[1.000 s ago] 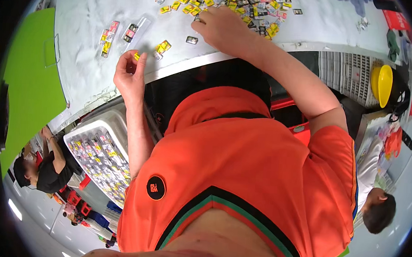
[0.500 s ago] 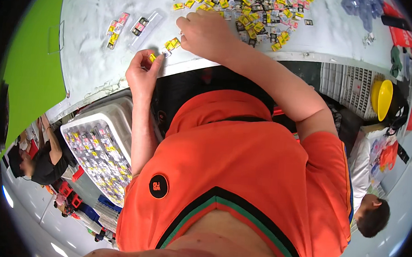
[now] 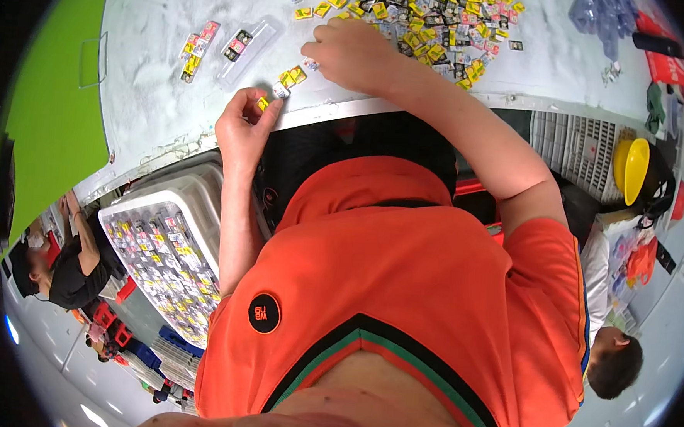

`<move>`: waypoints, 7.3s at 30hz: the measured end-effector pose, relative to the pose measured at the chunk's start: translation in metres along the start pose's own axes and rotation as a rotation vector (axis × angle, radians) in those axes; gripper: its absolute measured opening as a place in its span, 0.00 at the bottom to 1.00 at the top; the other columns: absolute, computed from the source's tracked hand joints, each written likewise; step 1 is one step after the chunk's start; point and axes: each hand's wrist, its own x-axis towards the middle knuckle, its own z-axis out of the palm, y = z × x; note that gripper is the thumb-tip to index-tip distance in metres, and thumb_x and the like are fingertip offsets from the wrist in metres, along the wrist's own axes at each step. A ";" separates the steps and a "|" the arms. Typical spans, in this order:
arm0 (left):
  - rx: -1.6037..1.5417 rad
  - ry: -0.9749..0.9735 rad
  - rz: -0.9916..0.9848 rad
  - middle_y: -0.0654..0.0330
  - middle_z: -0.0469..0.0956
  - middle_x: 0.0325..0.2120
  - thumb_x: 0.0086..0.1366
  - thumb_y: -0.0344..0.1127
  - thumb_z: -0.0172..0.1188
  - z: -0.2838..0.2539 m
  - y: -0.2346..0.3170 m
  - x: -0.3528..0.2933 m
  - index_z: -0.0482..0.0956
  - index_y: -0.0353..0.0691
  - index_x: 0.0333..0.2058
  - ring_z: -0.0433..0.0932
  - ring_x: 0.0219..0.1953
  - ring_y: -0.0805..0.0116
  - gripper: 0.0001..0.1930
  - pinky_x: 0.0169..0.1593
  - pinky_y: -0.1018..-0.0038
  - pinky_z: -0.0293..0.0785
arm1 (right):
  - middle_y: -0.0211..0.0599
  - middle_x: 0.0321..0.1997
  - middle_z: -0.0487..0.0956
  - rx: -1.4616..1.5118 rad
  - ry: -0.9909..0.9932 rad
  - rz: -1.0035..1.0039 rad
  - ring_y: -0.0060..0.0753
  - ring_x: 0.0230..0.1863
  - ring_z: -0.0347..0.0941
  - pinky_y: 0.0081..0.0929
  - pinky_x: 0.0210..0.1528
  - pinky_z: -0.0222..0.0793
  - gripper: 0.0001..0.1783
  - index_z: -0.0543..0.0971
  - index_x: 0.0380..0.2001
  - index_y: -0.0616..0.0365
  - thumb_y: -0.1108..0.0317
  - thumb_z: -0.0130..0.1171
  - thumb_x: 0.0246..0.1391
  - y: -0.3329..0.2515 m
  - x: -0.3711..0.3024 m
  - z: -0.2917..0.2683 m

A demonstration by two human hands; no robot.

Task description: The person packages small tiles by picking them from a pile on the table and sliding them into clear plastic cases by hand.

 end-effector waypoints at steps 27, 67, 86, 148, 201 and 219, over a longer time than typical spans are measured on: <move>0.166 -0.028 0.060 0.61 0.78 0.20 0.55 0.41 0.76 0.000 0.009 0.000 0.82 0.41 0.35 0.78 0.22 0.64 0.15 0.30 0.68 0.75 | 0.35 0.37 0.80 0.039 -0.046 0.127 0.43 0.46 0.76 0.42 0.48 0.72 0.19 0.82 0.46 0.53 0.61 0.69 0.50 -0.011 0.000 -0.001; 0.110 -0.012 0.258 0.54 0.74 0.43 0.53 0.27 0.74 0.006 0.008 0.006 0.81 0.39 0.54 0.78 0.38 0.58 0.27 0.41 0.65 0.78 | 0.31 0.47 0.79 0.611 0.219 0.313 0.27 0.41 0.77 0.24 0.42 0.77 0.14 0.82 0.43 0.57 0.79 0.66 0.52 -0.007 -0.049 -0.019; 0.054 -0.033 0.234 0.60 0.75 0.37 0.54 0.29 0.75 0.017 0.007 0.016 0.85 0.40 0.48 0.76 0.30 0.66 0.20 0.36 0.71 0.76 | 0.32 0.44 0.81 0.263 0.228 0.069 0.43 0.48 0.74 0.38 0.52 0.70 0.13 0.81 0.41 0.54 0.72 0.67 0.49 0.008 -0.020 0.008; -0.020 -0.147 0.240 0.57 0.75 0.42 0.54 0.22 0.71 0.007 0.007 0.014 0.82 0.36 0.52 0.77 0.34 0.64 0.24 0.39 0.70 0.76 | 0.34 0.42 0.78 0.138 0.143 0.051 0.44 0.43 0.76 0.38 0.45 0.71 0.16 0.81 0.43 0.53 0.68 0.70 0.50 -0.008 -0.046 -0.013; -0.006 -0.039 0.241 0.61 0.75 0.37 0.55 0.24 0.72 0.015 0.003 0.013 0.85 0.39 0.47 0.75 0.29 0.70 0.19 0.35 0.74 0.75 | 0.35 0.45 0.79 0.224 0.274 0.159 0.46 0.48 0.75 0.40 0.50 0.72 0.17 0.77 0.40 0.53 0.78 0.65 0.44 -0.015 -0.063 -0.002; 0.015 -0.039 0.240 0.59 0.75 0.38 0.55 0.25 0.72 0.016 0.007 0.012 0.84 0.38 0.49 0.76 0.29 0.68 0.20 0.36 0.72 0.76 | 0.33 0.53 0.79 0.136 0.217 -0.064 0.45 0.53 0.75 0.41 0.55 0.71 0.19 0.80 0.47 0.55 0.73 0.68 0.50 0.010 -0.031 -0.004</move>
